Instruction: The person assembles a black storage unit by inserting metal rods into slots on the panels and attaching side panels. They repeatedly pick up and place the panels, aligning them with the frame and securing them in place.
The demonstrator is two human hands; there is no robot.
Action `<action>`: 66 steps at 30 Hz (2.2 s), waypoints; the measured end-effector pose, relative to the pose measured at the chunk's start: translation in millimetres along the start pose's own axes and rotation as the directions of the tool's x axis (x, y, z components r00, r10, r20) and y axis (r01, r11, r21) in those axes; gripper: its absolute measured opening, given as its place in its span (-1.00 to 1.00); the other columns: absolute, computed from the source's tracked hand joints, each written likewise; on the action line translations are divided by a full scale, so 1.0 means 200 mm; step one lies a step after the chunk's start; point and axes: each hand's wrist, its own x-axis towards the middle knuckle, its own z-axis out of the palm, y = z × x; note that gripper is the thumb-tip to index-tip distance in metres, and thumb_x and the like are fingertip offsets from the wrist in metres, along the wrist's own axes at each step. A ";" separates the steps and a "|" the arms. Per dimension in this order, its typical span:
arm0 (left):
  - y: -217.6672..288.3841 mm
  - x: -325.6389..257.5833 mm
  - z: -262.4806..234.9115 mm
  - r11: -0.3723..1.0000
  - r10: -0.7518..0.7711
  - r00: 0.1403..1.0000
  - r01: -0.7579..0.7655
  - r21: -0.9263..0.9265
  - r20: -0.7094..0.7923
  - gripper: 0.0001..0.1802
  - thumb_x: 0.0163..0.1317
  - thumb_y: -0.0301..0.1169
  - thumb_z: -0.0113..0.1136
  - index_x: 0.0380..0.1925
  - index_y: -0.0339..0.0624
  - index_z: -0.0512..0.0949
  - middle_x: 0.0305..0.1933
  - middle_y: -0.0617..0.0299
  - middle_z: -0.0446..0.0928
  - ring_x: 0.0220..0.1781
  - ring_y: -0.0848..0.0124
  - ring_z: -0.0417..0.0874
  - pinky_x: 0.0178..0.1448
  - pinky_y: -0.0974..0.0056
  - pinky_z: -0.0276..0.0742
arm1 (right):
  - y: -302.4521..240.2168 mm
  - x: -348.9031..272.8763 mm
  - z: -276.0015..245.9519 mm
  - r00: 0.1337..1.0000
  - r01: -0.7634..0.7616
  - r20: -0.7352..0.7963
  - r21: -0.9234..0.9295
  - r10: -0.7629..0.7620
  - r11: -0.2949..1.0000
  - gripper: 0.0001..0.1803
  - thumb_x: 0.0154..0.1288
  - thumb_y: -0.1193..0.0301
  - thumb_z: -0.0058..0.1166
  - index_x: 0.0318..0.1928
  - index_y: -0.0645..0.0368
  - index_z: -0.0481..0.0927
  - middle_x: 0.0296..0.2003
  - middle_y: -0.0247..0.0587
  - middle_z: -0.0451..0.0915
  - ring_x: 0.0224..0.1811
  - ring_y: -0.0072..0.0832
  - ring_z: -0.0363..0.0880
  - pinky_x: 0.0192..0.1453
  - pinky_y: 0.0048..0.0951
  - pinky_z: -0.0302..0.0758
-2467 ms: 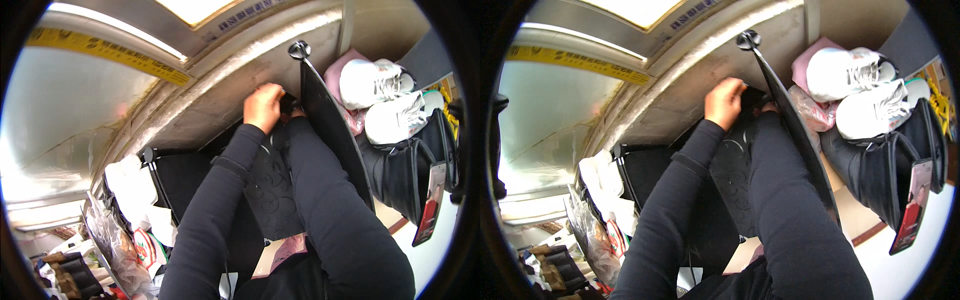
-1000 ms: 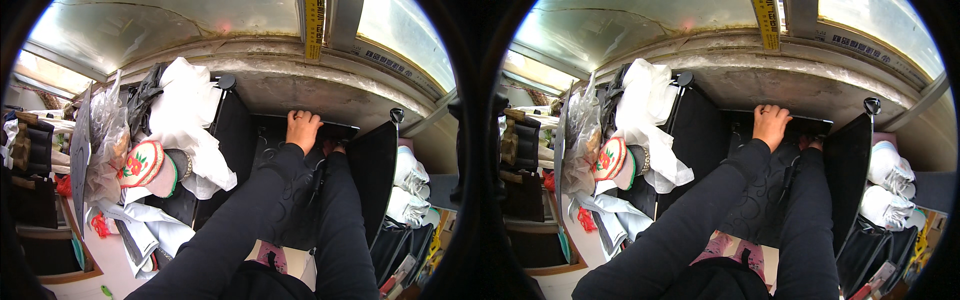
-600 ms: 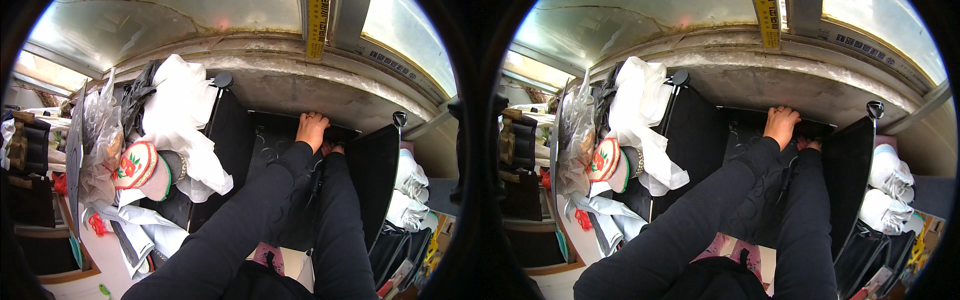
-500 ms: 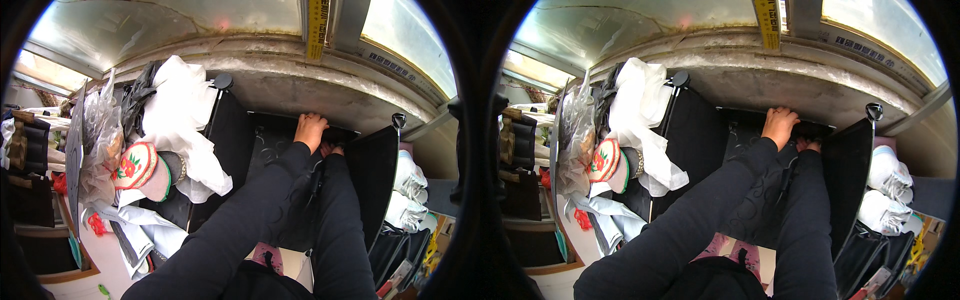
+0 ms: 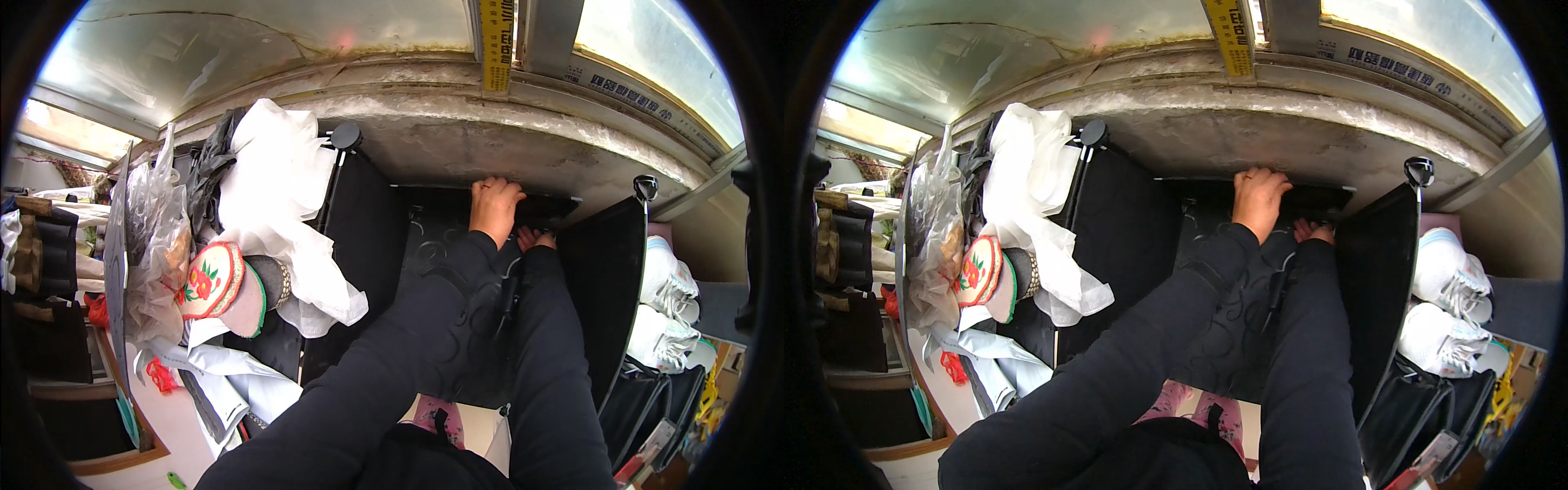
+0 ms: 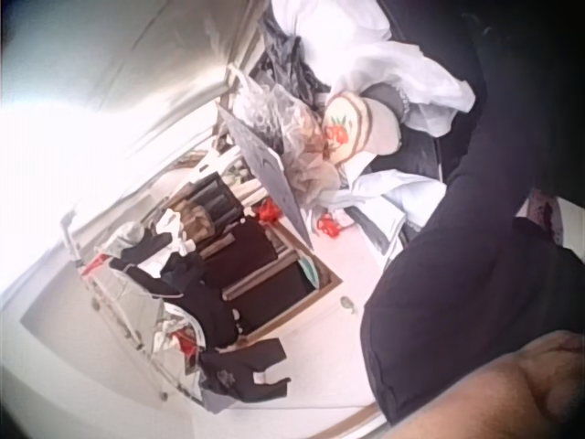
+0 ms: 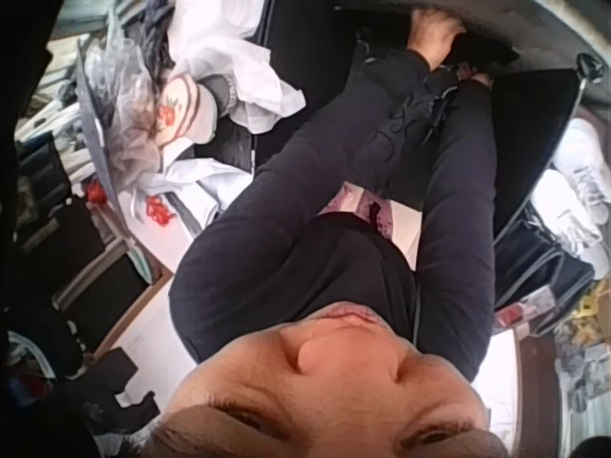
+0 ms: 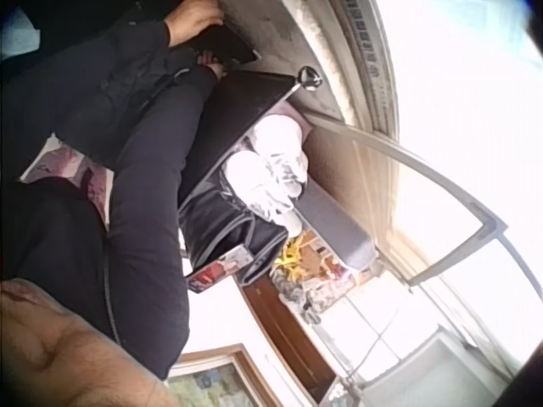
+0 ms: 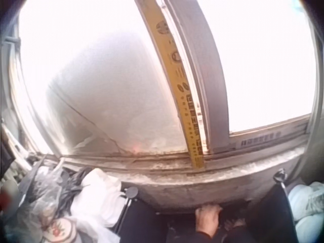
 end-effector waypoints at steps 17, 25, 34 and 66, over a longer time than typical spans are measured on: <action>0.01 -0.03 0.04 0.998 -0.022 0.999 0.024 -0.061 0.036 -0.93 0.00 -0.44 0.19 -0.48 -0.16 0.61 -0.47 0.18 0.49 -0.23 0.18 0.47 -0.06 0.16 0.22 | 0.01 -0.02 0.03 0.991 0.030 -0.130 -0.036 -0.034 0.999 -0.37 0.40 -0.04 -0.43 0.15 0.26 0.29 0.02 0.10 0.50 0.00 -0.10 0.54 0.14 -0.19 0.34; 0.02 -0.01 0.02 0.999 -0.014 1.000 0.013 -0.045 -0.022 -0.94 -0.01 -0.47 0.20 -0.47 -0.15 0.59 -0.48 0.19 0.49 -0.29 0.19 0.46 -0.06 0.16 0.22 | 0.00 -0.03 0.05 0.990 0.031 -0.141 -0.006 -0.031 1.000 -0.47 0.39 0.09 -0.38 0.15 0.24 0.31 -0.04 0.11 0.52 -0.06 -0.10 0.56 -0.02 -0.16 0.41; 0.02 -0.04 -0.06 0.992 0.025 0.999 -0.030 -0.123 -0.038 -0.95 -0.02 -0.49 0.22 -0.49 -0.16 0.57 -0.48 0.23 0.49 -0.34 0.23 0.45 -0.09 0.19 0.22 | 0.03 0.15 -0.02 0.995 0.059 -0.087 0.022 -0.057 0.998 -0.52 0.37 0.20 -0.32 0.17 0.22 0.29 -0.06 0.06 0.53 -0.10 -0.07 0.56 -0.03 -0.05 0.45; 0.47 0.24 -0.14 0.973 0.072 0.982 -0.107 -0.202 -0.174 -0.96 0.07 -0.44 0.17 -0.50 -0.09 0.51 -0.48 0.24 0.44 -0.35 0.24 0.44 -0.14 0.21 0.22 | 0.03 0.07 0.00 0.999 -0.028 -0.045 0.062 0.031 0.998 -0.31 0.34 -0.09 -0.33 0.17 0.26 0.28 0.03 0.07 0.48 0.02 0.02 0.50 0.08 -0.07 0.37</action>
